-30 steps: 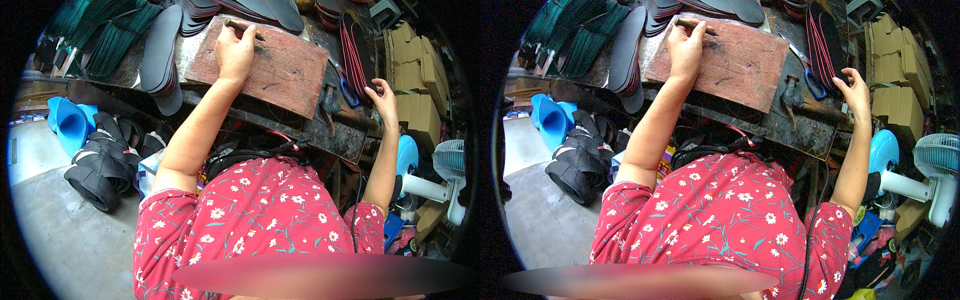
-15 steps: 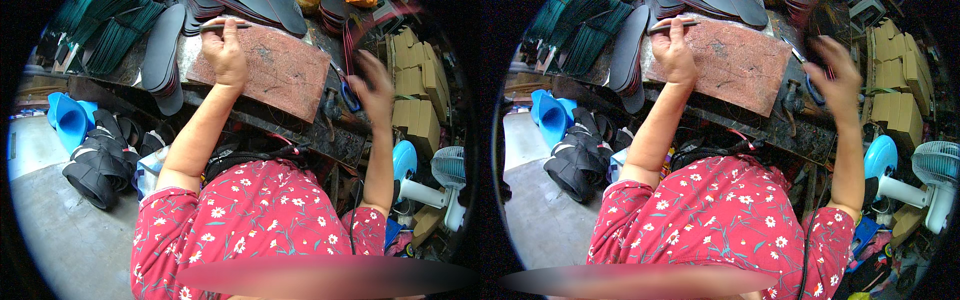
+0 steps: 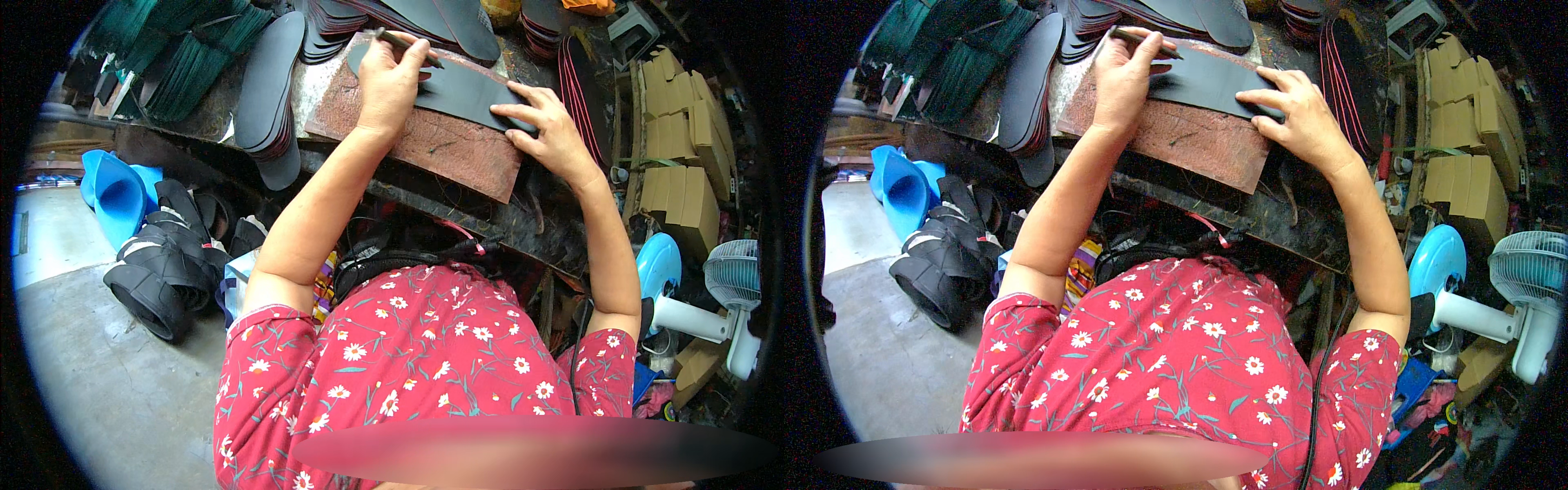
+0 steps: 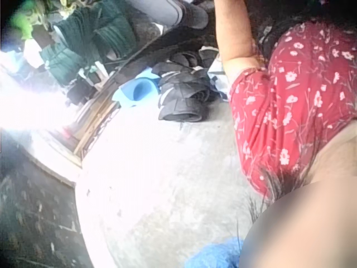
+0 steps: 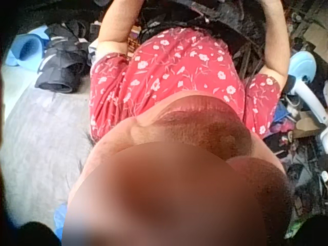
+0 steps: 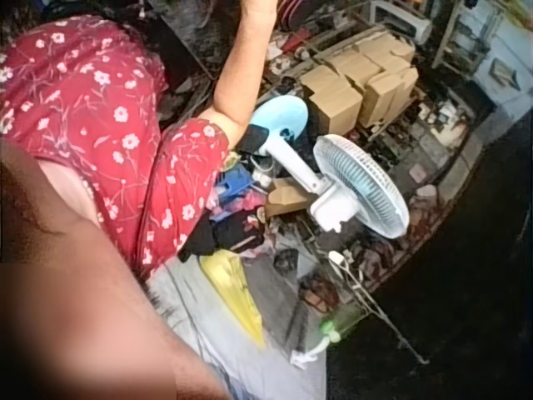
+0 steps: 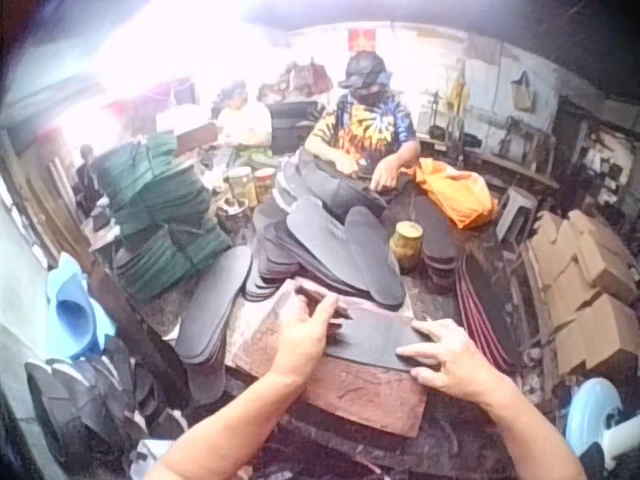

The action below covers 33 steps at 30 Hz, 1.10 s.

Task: The person repeatedly strikes the edges of black shoe insoles with a hammer on a wooden block to shape them. They handle multiple insoles one at a time, repositioning each piece and striking different edges before setting it aside.

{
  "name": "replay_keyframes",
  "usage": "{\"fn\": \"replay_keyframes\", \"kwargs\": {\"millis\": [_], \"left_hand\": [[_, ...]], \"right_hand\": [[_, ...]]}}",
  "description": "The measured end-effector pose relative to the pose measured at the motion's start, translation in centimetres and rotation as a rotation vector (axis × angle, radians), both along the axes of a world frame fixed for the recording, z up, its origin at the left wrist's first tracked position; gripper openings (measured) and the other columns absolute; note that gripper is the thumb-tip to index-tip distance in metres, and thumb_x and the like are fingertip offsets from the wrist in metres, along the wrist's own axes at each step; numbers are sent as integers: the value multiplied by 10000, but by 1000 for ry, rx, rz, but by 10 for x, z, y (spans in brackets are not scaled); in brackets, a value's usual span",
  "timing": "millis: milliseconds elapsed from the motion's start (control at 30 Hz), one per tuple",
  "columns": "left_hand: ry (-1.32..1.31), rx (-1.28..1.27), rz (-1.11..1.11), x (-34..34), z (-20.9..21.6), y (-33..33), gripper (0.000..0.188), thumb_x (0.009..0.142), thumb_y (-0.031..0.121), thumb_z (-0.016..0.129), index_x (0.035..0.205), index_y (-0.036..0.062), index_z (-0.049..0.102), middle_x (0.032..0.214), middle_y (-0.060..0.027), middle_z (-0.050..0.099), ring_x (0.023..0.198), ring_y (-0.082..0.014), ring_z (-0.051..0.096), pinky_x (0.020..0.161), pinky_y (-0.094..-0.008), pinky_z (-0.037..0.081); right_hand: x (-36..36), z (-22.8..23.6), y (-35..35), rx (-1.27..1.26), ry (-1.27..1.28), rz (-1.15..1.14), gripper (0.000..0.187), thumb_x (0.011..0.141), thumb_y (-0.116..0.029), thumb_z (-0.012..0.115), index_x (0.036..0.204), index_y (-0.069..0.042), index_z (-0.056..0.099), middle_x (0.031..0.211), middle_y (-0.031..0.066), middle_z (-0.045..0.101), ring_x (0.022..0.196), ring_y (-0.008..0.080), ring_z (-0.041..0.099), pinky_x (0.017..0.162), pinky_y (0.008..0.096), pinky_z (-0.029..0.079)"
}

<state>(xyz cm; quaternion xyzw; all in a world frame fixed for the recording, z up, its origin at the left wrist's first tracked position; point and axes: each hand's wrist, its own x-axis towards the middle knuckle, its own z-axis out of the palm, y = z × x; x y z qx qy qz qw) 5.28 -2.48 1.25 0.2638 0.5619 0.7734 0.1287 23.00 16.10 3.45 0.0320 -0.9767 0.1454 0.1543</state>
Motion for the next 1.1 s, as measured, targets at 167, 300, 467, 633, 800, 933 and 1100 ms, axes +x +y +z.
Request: {"fn": "replay_keyframes", "kwargs": {"millis": [167,300,467,633,800,933,1100], "left_hand": [[32,-127,39,-12,-9,13,127,928,140,646,950,27,592,831,-64,693,752,-118,658,659,-241,536],[25,-191,88,-23,-12,18,148,901,141,673,912,4,616,794,-67,699,685,-108,655,611,-245,535],[57,-202,111,-24,-5,18,167,882,153,693,901,-4,639,751,-57,700,639,-101,647,584,-260,542],[213,-182,102,-22,0,23,166,858,153,726,897,6,659,723,-55,698,627,-100,645,597,-256,539],[220,-251,75,-29,-8,30,153,836,131,751,878,0,682,728,-61,705,615,-93,641,594,-251,529],[168,-230,54,-31,-15,31,143,830,125,754,885,3,703,738,-67,715,644,-91,663,609,-249,534],[312,-298,150,-23,-10,32,147,820,140,759,874,15,705,747,-89,719,651,-125,679,619,-280,539]], "right_hand": [[-1,-7,0,-3,6,-38,379,783,-219,705,1162,-224,700,1363,148,539,1227,336,496,1045,446,405],[-6,5,-7,27,-71,-77,441,786,-221,720,1223,-213,659,1385,142,523,1240,342,487,1043,459,399],[44,39,-9,49,-115,-119,479,720,-221,788,1128,-81,581,1195,136,571,1152,335,527,974,425,432],[113,26,-1,2,-494,-342,455,666,-195,818,1027,-74,570,1020,96,571,1027,313,560,857,409,443],[136,8,5,-5,-231,-403,286,858,-175,692,1115,-67,630,992,51,647,823,245,618,755,352,470],[114,19,6,-780,-157,-566,353,1009,-165,534,1330,-18,540,910,-15,583,755,49,520,639,208,443],[60,54,3,-507,130,-371,314,976,-159,601,1273,-60,614,868,-14,635,723,47,550,625,200,455]]}}
